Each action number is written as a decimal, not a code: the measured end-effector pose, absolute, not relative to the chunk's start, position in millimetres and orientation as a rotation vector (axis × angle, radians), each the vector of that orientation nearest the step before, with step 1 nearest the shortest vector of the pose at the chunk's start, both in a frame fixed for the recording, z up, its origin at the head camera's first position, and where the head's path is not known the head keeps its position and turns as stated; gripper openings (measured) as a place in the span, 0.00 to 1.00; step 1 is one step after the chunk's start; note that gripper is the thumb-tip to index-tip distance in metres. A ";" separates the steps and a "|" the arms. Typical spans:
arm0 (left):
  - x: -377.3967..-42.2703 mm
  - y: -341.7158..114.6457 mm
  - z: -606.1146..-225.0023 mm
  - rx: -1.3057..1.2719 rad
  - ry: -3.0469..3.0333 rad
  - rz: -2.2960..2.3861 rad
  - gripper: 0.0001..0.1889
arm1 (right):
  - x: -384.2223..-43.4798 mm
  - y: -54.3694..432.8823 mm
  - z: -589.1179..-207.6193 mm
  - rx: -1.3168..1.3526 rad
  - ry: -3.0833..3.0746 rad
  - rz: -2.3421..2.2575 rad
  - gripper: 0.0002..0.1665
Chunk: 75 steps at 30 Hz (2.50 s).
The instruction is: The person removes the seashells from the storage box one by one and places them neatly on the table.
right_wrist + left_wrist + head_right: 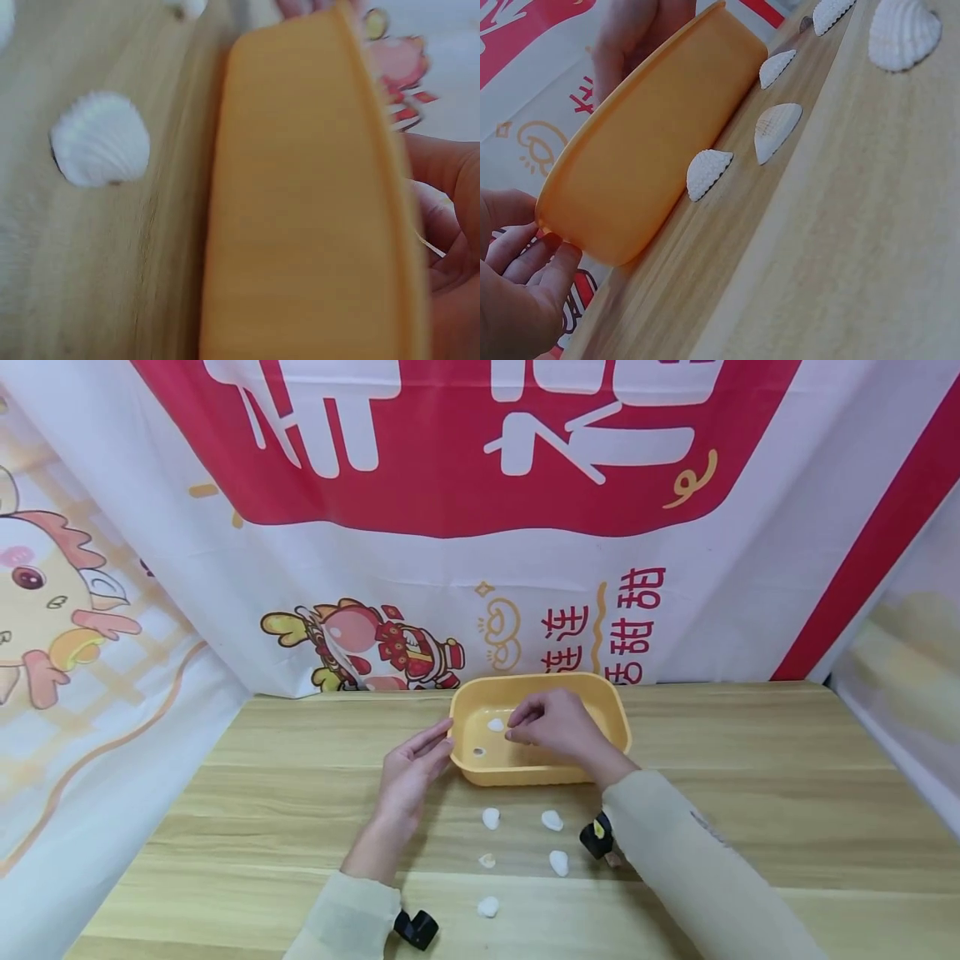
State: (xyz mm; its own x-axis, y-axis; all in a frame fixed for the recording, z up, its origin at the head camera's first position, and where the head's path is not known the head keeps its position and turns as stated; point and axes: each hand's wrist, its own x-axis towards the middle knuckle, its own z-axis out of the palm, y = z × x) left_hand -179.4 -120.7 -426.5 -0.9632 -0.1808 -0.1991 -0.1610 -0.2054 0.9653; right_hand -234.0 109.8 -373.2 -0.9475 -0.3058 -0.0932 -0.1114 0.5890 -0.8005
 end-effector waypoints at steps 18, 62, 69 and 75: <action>-178.5 -120.5 -427.2 0.415 -1.965 -2.411 0.20 | -276.6 78.3 -395.5 -0.141 2.530 -1.269 0.18; -179.1 -118.3 -429.3 0.424 -1.962 -2.384 0.20 | -281.0 73.3 -406.4 -0.167 2.594 -1.235 0.11; -179.8 -115.7 -429.5 0.410 -1.964 -2.387 0.20 | -280.0 77.2 -406.0 -0.153 2.587 -1.251 0.10; -179.2 -114.8 -429.3 0.421 -1.975 -2.385 0.19 | -279.7 78.9 -409.0 -0.156 2.560 -1.271 0.09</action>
State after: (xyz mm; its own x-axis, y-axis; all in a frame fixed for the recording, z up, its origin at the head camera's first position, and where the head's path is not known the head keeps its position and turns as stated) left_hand -179.2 -114.8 -429.3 -0.9636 -0.1829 -0.1949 -0.1575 -0.2009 0.9669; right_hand -279.7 78.9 -409.0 -0.9555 -0.2177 -0.1992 0.0270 0.6075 -0.7938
